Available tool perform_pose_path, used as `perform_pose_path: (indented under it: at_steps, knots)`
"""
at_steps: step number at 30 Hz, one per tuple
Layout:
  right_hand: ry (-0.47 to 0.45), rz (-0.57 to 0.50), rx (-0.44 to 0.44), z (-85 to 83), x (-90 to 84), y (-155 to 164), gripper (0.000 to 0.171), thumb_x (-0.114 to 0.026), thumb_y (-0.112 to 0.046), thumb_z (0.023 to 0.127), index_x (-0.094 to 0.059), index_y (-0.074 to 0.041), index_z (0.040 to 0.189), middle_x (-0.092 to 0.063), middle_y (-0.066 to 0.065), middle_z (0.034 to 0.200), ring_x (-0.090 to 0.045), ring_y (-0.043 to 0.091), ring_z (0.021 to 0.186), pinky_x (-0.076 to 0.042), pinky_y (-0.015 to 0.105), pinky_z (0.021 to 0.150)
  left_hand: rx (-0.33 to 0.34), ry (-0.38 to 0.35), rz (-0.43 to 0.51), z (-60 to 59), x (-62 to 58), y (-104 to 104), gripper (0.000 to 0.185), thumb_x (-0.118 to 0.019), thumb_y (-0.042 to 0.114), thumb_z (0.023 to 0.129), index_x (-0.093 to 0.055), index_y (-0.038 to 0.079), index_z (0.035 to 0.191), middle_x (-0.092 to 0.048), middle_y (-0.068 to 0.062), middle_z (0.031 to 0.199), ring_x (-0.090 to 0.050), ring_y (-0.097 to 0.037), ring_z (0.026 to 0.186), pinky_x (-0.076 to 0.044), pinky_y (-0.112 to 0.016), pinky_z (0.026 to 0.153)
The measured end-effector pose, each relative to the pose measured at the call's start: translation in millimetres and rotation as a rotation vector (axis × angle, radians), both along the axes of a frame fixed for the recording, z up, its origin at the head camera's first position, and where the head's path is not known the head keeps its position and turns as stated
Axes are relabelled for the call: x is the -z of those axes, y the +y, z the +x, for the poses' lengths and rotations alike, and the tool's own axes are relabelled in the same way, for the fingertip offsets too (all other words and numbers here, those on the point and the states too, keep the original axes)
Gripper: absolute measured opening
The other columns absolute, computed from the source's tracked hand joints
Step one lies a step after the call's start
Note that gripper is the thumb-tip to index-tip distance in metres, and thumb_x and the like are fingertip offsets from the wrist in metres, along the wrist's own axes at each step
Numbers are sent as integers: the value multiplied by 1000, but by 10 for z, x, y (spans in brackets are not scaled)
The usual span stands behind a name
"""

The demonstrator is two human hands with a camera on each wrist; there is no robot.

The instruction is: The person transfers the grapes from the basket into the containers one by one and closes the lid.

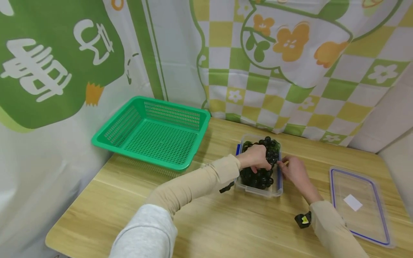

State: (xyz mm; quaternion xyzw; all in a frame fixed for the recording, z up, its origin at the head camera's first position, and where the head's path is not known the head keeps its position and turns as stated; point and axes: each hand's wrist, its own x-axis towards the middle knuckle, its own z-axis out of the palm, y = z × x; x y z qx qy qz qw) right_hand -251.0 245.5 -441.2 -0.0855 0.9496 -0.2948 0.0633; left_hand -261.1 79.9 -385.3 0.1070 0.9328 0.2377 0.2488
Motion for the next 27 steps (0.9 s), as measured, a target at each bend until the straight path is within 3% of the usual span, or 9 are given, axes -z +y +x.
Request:
perform_pose_path:
  at_steps: [4,15,18,23,27]
  knots:
    - [0,1,-6,-1,-3,-9,32,-51,-15,96,-58,15,104,-65,15,61,-60,18,49,-45,28,46,-12,7,-4,9,60,-8,18,-68,24,86,-64,8,80,-61,-3,64,-61,-12,46,-56,-24,53]
    - [9,6,-7,22,-31,-32,33,-53,-15,95,-58,16,104,-67,20,67,-61,19,50,-46,29,48,-29,22,9,35,144,5,17,-69,23,85,-63,6,83,-54,-1,59,-58,-10,43,-54,-20,48]
    - [-4,5,-1,22,-29,-32,33,-52,-16,96,-58,16,105,-67,20,68,-61,19,51,-46,28,48,-10,24,35,27,180,-9,24,-69,23,85,-59,7,71,-48,0,51,-58,-11,42,-53,-20,47]
    - [-15,5,-2,14,-8,-16,34,-52,-16,96,-57,15,106,-67,19,67,-63,23,54,-45,28,48,36,46,113,13,206,-94,50,-68,32,87,-44,12,48,-37,3,37,-64,-16,47,-54,-22,48]
    - [-24,-1,-6,15,-6,-8,34,-51,-16,96,-57,16,106,-67,18,67,-62,21,53,-45,28,48,-9,153,241,-26,175,-233,51,-64,29,90,-46,12,46,-40,5,36,-64,-20,49,-50,-20,45]
